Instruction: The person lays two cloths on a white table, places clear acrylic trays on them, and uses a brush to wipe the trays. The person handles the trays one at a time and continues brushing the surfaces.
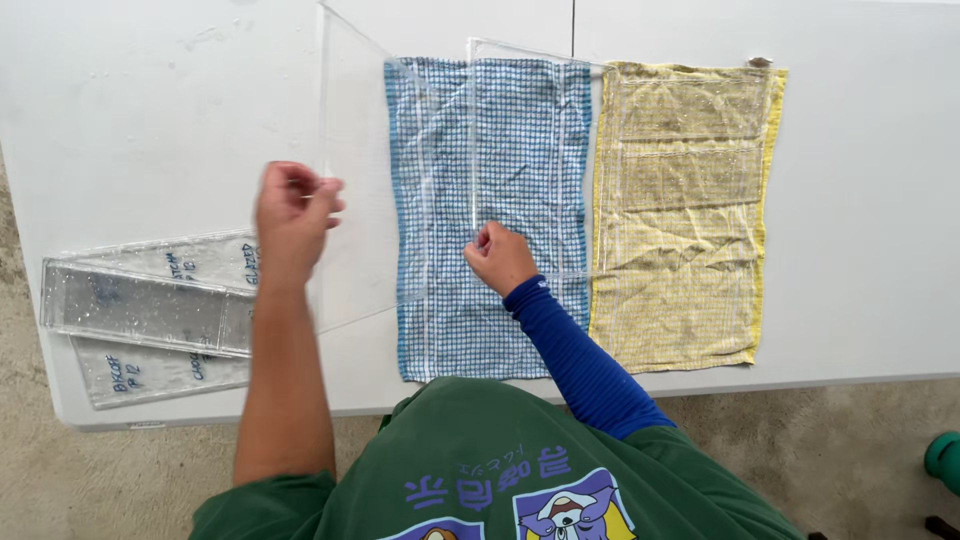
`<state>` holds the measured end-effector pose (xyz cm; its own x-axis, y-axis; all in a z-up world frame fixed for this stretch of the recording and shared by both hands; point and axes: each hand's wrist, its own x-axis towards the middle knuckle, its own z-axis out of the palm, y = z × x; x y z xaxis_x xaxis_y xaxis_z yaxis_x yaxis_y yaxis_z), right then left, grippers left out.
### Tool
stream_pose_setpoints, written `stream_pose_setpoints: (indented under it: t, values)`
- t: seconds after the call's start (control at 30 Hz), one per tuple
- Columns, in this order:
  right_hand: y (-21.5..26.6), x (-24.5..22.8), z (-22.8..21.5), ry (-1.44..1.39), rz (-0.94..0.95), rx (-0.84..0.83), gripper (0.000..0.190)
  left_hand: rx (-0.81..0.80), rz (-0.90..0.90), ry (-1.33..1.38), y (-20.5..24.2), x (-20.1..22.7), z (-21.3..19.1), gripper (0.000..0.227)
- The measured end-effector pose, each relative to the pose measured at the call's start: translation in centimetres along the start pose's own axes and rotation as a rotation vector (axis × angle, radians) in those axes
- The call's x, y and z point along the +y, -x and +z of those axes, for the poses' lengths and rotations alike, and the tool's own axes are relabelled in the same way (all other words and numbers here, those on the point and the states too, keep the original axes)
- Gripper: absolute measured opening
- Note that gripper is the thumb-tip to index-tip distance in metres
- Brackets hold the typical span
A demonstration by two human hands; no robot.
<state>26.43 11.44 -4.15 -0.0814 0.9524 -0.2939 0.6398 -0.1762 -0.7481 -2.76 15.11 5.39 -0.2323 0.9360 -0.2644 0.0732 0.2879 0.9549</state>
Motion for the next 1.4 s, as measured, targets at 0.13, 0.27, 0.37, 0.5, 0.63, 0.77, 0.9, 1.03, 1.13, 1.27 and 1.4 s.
stream_pose_setpoints:
  t: [0.13,0.27,0.37,0.5,0.63,0.77,0.9,1.03,1.13,1.27,1.4]
  values:
    - [-1.0,1.0,2.4,0.036,0.002,-0.011,0.027,0.091,0.07,-0.02,2.1,5.0,-3.5,0.019]
    - [-2.2,2.3,4.3,0.168,0.147,-0.135,0.036,0.173,0.045,0.14,3.5,6.0,-5.2,0.019]
    - [-2.6,3.2,4.5,0.183,0.155,-0.182,0.047,0.191,0.002,0.267,3.1,3.8,-5.6,0.021]
    - [-2.4,4.7,1.6,-0.429,0.102,-0.066,0.043,0.12,-0.064,0.463,1.3,-1.9,-4.8,0.022]
    - [-2.4,6.7,-4.2,-0.729,0.196,-0.085,0.042,-0.004,-0.194,0.596,-0.7,-9.2,0.2,0.025]
    - [-2.8,9.5,-8.2,-0.515,0.09,0.046,0.025,-0.113,-0.243,0.476,-3.0,-16.9,8.4,0.024]
    - [-4.6,12.7,-8.0,-0.102,0.153,0.223,0.02,-0.073,-0.094,0.048,-5.9,-22.8,13.4,0.022]
    - [-7.5,16.3,-6.6,0.167,0.048,0.324,0.019,0.063,0.181,-0.34,-8.2,-24.7,15.4,0.031]
    - [-8.8,17.1,-7.0,0.381,0.032,0.299,0.025,0.012,0.029,-0.388,-8.1,-23.3,15.3,0.043]
    - [-7.8,14.0,-7.4,0.633,-0.287,0.421,0.059,-0.06,0.069,-0.233,-3.6,-20.1,9.9,0.046]
    - [-6.0,4.9,-1.7,0.211,-0.143,0.119,0.057,0.125,0.004,-0.174,3.0,-20.1,-2.7,0.028]
